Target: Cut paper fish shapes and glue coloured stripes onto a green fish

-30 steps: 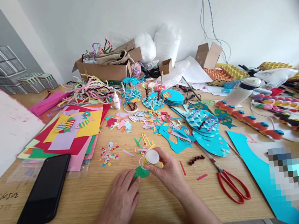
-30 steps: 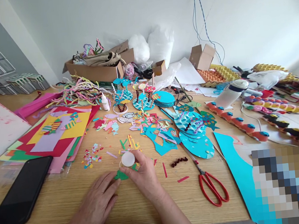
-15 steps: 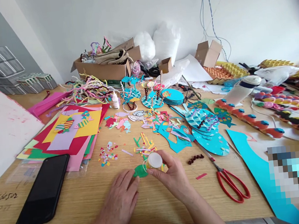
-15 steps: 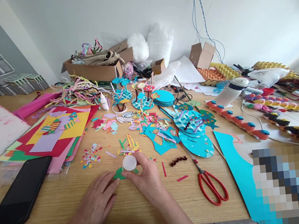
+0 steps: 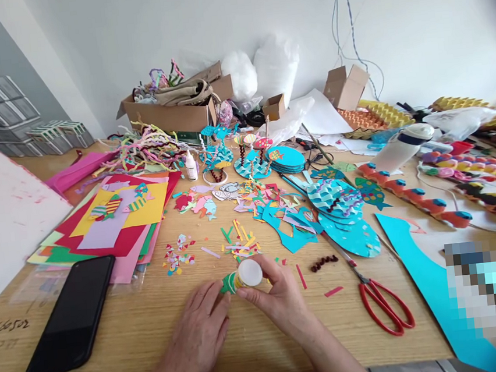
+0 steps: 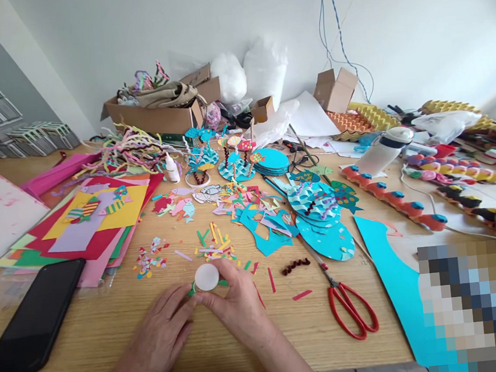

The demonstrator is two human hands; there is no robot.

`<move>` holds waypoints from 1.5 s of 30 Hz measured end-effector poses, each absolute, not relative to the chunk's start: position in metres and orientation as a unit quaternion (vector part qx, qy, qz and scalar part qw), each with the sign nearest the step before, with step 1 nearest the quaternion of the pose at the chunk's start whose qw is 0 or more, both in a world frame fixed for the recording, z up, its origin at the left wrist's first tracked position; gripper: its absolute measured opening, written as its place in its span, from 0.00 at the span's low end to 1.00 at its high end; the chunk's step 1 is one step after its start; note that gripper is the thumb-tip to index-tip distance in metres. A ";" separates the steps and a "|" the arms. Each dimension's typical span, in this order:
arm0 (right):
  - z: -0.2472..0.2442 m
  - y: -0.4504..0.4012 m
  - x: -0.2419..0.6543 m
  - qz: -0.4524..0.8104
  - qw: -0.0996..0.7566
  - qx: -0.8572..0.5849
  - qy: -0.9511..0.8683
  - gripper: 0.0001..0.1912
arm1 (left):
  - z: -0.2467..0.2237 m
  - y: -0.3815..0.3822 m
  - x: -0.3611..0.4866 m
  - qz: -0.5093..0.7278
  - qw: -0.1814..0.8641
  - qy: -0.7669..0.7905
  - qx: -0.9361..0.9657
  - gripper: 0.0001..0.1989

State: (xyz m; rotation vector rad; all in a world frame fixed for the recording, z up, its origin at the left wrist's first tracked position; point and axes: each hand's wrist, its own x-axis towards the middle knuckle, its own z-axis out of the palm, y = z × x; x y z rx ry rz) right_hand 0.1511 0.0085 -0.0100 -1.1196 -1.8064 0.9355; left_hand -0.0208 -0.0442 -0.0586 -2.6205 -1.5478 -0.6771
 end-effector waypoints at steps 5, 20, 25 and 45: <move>-0.010 0.009 0.150 0.359 0.406 -0.444 -0.713 0.10 | -0.057 -0.044 -0.021 -0.217 0.017 -0.489 -0.844 0.15; -0.008 0.014 0.156 0.340 0.407 -0.458 -0.713 0.11 | -0.056 -0.044 -0.021 -0.211 0.029 -0.491 -0.845 0.13; -0.010 0.018 0.150 0.341 0.400 -0.467 -0.711 0.12 | -0.056 -0.044 -0.021 -0.195 0.031 -0.487 -0.851 0.14; -0.013 0.018 0.159 0.344 0.413 -0.462 -0.705 0.12 | -0.060 -0.044 -0.020 -0.231 0.049 -0.487 -0.841 0.14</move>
